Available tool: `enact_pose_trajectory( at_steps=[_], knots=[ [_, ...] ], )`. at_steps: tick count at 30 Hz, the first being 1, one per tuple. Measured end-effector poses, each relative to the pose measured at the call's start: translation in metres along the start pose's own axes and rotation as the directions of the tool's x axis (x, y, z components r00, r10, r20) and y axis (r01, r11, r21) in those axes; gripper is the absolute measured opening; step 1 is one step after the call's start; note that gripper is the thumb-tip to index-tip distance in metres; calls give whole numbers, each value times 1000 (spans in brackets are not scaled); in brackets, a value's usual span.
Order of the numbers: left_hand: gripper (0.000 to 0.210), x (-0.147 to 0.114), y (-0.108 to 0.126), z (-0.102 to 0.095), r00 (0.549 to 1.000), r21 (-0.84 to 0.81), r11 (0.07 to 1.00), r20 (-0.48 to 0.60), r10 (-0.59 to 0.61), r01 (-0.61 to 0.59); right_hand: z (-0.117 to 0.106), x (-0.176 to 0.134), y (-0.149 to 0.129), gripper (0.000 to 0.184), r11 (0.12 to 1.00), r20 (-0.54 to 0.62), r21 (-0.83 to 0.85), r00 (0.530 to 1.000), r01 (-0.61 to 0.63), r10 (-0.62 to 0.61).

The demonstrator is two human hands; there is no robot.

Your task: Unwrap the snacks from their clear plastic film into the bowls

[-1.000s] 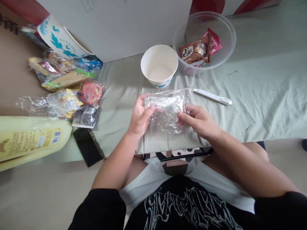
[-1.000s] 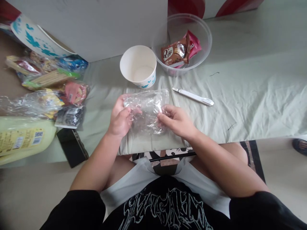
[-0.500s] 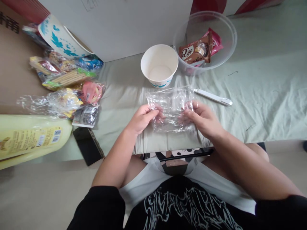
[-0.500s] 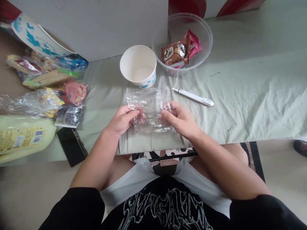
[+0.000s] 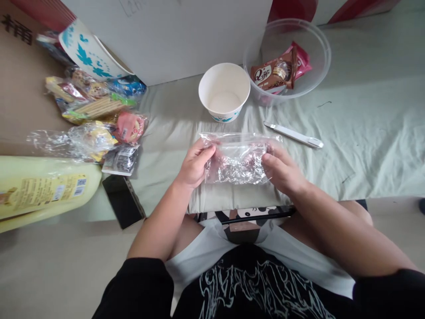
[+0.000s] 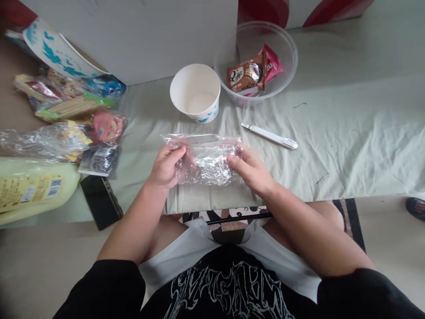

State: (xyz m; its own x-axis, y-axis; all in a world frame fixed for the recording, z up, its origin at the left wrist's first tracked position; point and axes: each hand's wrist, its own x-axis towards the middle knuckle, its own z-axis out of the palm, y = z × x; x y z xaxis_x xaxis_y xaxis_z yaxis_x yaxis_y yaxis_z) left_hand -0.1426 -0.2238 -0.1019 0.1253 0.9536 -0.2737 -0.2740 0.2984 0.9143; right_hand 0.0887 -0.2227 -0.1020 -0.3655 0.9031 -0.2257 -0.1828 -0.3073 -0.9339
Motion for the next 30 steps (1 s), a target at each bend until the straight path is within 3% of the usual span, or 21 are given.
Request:
enact_pose_trajectory(
  at_steps=[3,7,11,15,25,28,30],
  knots=[
    [27,-1,-3,0,998,130,990,-11,64,-62,0,1,-5,39,995,24,-90,999,-40,43],
    [26,-2,-3,-3,996,251,964,52,74,-85,1,3,-9,32,985,34,-164,997,-59,65],
    [22,-2,1,-4,989,152,983,115,91,-108,1,3,-6,23,999,-54,-37,999,3,-5],
    [21,-2,8,-3,981,19,993,161,109,-114,2,2,-10,20,996,-15,89,1000,-13,15],
    [26,-2,10,-10,969,175,964,183,167,-200,1,2,-15,12,1000,-50,-2,999,-20,19],
    [44,-2,11,-11,961,197,952,195,195,-233,-1,2,-13,17,998,-40,-59,999,13,-15],
    [50,-2,12,-11,959,247,935,192,210,-255,-3,3,-11,33,993,-26,-114,999,44,-47]
  ],
)
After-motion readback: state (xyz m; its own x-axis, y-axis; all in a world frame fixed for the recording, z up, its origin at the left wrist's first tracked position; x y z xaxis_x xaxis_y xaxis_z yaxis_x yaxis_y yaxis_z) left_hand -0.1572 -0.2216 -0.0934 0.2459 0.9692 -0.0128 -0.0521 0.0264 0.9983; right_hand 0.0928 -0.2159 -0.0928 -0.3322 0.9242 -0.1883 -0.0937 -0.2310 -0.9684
